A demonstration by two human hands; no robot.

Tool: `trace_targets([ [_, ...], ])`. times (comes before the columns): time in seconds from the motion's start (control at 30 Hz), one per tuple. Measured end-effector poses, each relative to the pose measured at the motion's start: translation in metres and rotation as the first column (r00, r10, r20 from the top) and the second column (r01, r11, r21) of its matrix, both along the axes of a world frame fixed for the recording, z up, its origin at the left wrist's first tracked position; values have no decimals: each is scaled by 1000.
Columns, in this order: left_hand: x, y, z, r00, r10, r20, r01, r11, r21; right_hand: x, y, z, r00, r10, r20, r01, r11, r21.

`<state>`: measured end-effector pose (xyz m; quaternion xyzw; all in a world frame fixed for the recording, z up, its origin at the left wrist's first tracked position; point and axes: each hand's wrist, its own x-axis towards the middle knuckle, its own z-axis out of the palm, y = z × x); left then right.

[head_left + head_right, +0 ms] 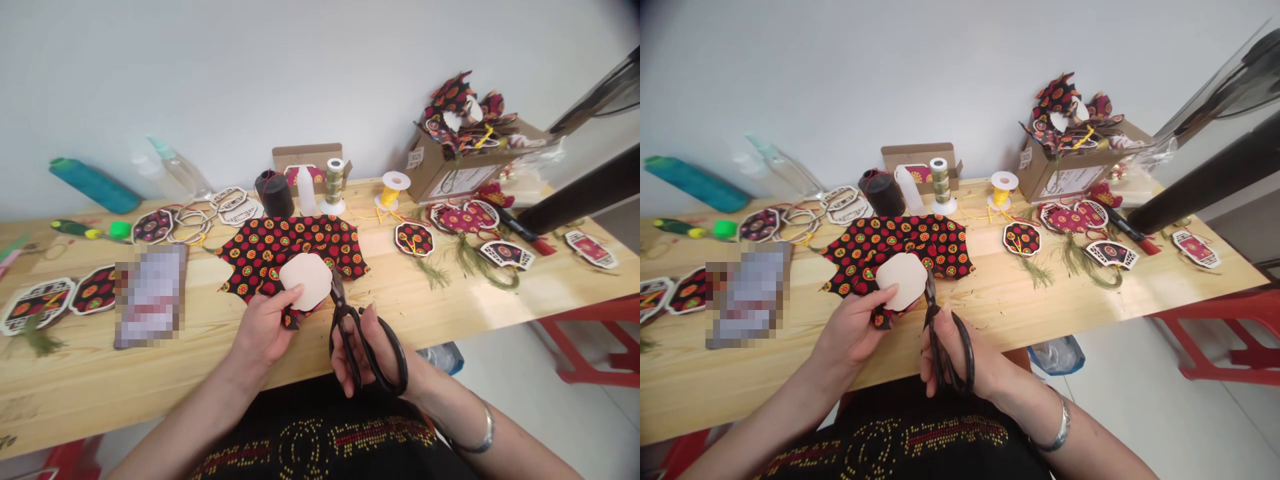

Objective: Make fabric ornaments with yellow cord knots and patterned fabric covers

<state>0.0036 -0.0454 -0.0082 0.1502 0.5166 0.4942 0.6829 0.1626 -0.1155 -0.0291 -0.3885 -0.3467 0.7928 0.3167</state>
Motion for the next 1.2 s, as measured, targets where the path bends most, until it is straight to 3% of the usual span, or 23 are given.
trace_targets([
  [0.57,-3,-6,-6,998,-20,67,16,998,65,-3,3,20,991,-103,85,100,994,40],
  [0.87,-1,-5,-7,998,-9,56,7,1000,23,2,1,21,985,-88,147,82,995,49],
  [1.2,-4,-5,-3,999,-44,27,42,997,71,12,2,30,967,-82,242,49,989,139],
])
